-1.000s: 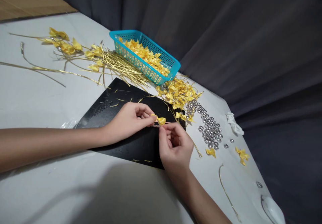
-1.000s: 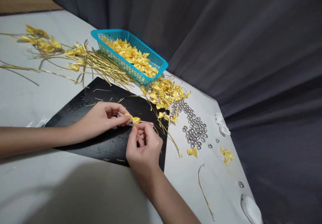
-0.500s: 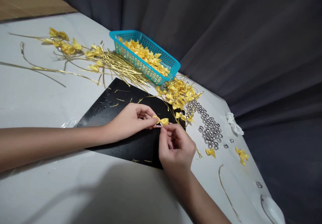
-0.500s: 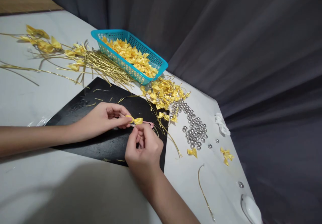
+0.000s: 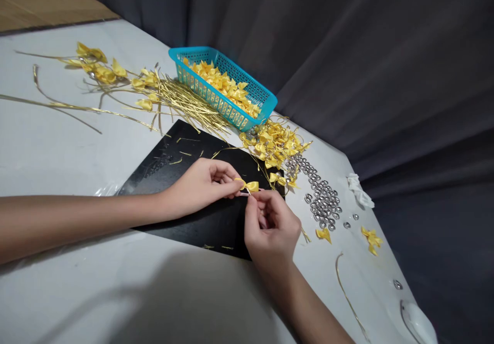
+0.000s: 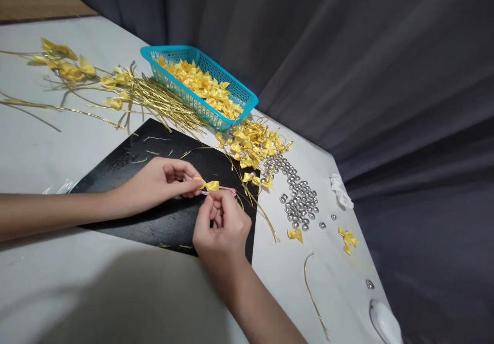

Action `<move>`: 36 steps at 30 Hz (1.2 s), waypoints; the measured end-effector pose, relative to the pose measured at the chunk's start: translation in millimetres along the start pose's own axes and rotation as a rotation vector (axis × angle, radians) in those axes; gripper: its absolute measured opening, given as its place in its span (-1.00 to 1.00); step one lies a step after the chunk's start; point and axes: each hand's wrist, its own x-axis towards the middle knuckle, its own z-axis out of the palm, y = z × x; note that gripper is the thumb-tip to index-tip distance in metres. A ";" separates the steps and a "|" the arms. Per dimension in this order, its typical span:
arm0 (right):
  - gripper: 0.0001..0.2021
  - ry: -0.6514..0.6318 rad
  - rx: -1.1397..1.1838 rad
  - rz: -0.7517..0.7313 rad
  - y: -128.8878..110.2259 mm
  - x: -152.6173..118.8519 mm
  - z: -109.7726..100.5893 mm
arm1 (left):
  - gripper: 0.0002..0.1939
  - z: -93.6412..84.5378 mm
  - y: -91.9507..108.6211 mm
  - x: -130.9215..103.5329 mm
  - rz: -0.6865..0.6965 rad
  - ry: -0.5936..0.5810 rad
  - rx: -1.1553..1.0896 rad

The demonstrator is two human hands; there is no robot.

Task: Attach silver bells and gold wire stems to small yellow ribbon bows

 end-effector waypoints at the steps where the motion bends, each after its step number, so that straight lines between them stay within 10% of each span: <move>1: -0.88 0.000 -0.002 0.000 0.2 -0.2 -0.1 | -0.90 -0.1 0.0 0.1 0.001 0.000 0.001; 36: -0.89 -0.006 -0.013 0.014 -1.6 -0.2 -0.3 | -0.90 1.7 5.4 -2.1 -0.013 0.020 0.017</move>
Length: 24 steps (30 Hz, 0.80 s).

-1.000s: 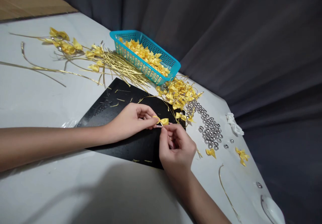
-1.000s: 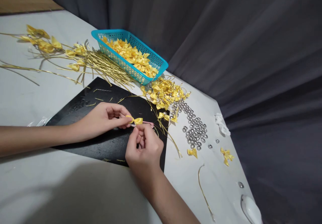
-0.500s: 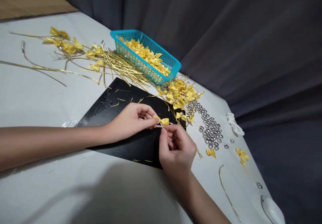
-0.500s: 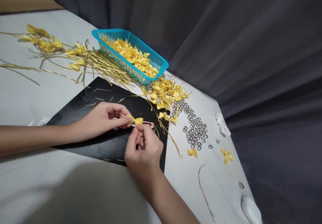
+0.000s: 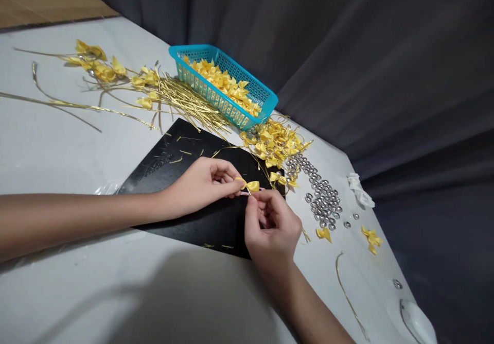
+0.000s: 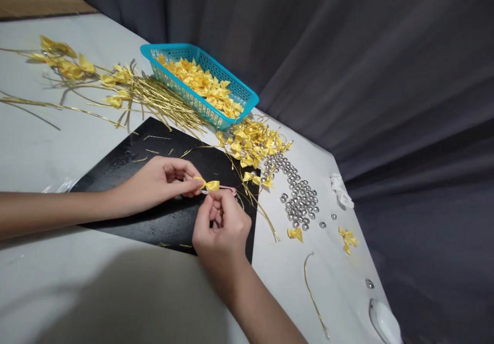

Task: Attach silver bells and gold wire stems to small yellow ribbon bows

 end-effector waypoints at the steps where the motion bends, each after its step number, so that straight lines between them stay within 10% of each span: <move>1: -0.89 0.001 -0.004 -0.001 0.0 0.1 -0.2 | -0.90 0.0 0.0 0.1 -0.001 -0.002 -0.002; 18: -0.90 0.053 -0.073 -0.046 0.3 -1.2 0.7 | -0.86 1.0 -2.6 -1.6 0.052 0.003 0.073; 24: -0.89 0.065 -0.107 -0.092 3.2 -5.0 3.7 | -0.84 1.3 -6.9 -10.2 0.270 0.004 0.275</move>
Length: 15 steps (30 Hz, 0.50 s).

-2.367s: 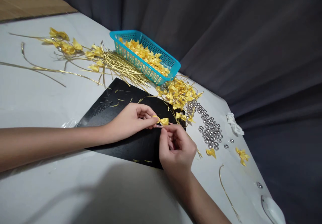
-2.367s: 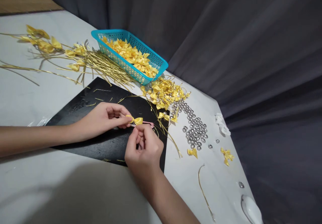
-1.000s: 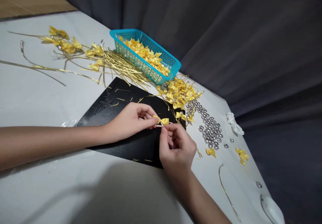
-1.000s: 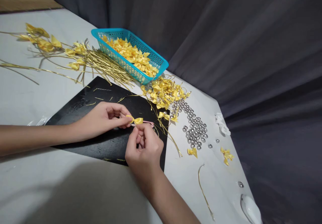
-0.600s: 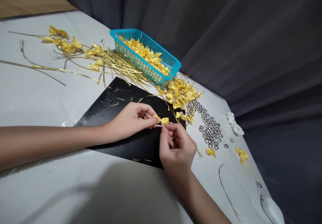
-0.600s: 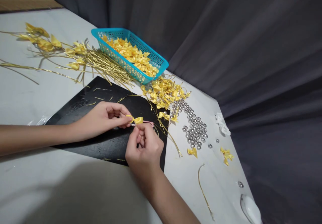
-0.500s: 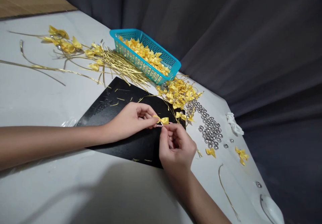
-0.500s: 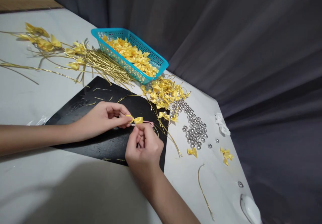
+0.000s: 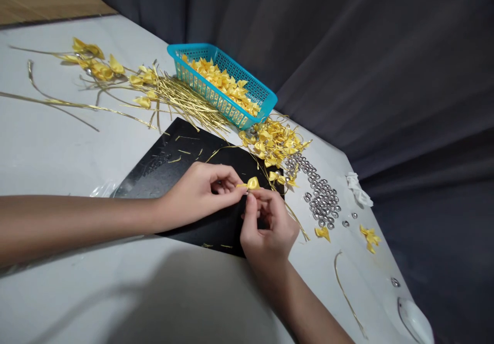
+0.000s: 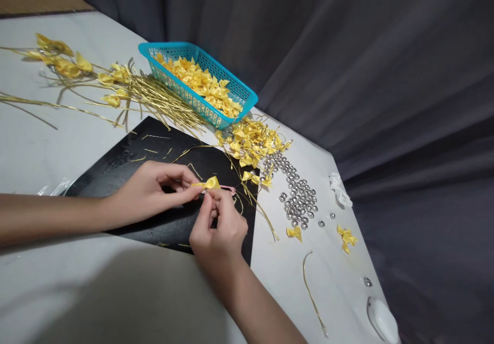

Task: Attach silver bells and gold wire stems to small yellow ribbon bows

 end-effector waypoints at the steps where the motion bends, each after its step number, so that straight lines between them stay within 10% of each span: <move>1: -0.89 0.005 0.009 -0.003 0.3 -0.9 0.5 | -0.85 -0.1 0.0 -2.0 0.066 0.005 0.066; 15: -0.81 0.034 0.196 -0.016 -2.8 -0.4 1.3 | -0.80 -7.3 -4.2 -8.9 0.601 0.048 0.386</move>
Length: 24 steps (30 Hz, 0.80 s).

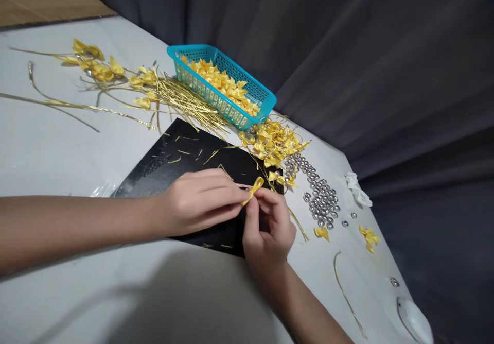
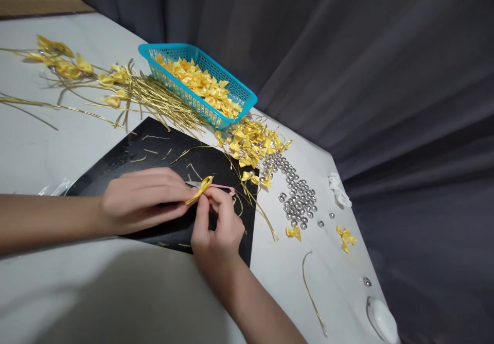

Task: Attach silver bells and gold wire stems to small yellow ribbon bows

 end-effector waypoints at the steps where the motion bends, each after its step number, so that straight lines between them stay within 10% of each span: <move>1: -0.80 -0.014 0.013 -0.010 -0.7 0.3 -0.6 | -0.79 0.7 -1.5 -0.8 0.078 0.041 0.022; 10: -0.76 -0.079 0.085 -0.066 -5.2 2.2 -5.1 | -0.83 -2.9 -5.2 -1.8 0.320 0.128 0.151; 24: -0.78 -0.048 0.085 -0.073 -2.8 0.1 -4.0 | -0.83 0.0 -3.6 -1.5 0.254 0.112 0.109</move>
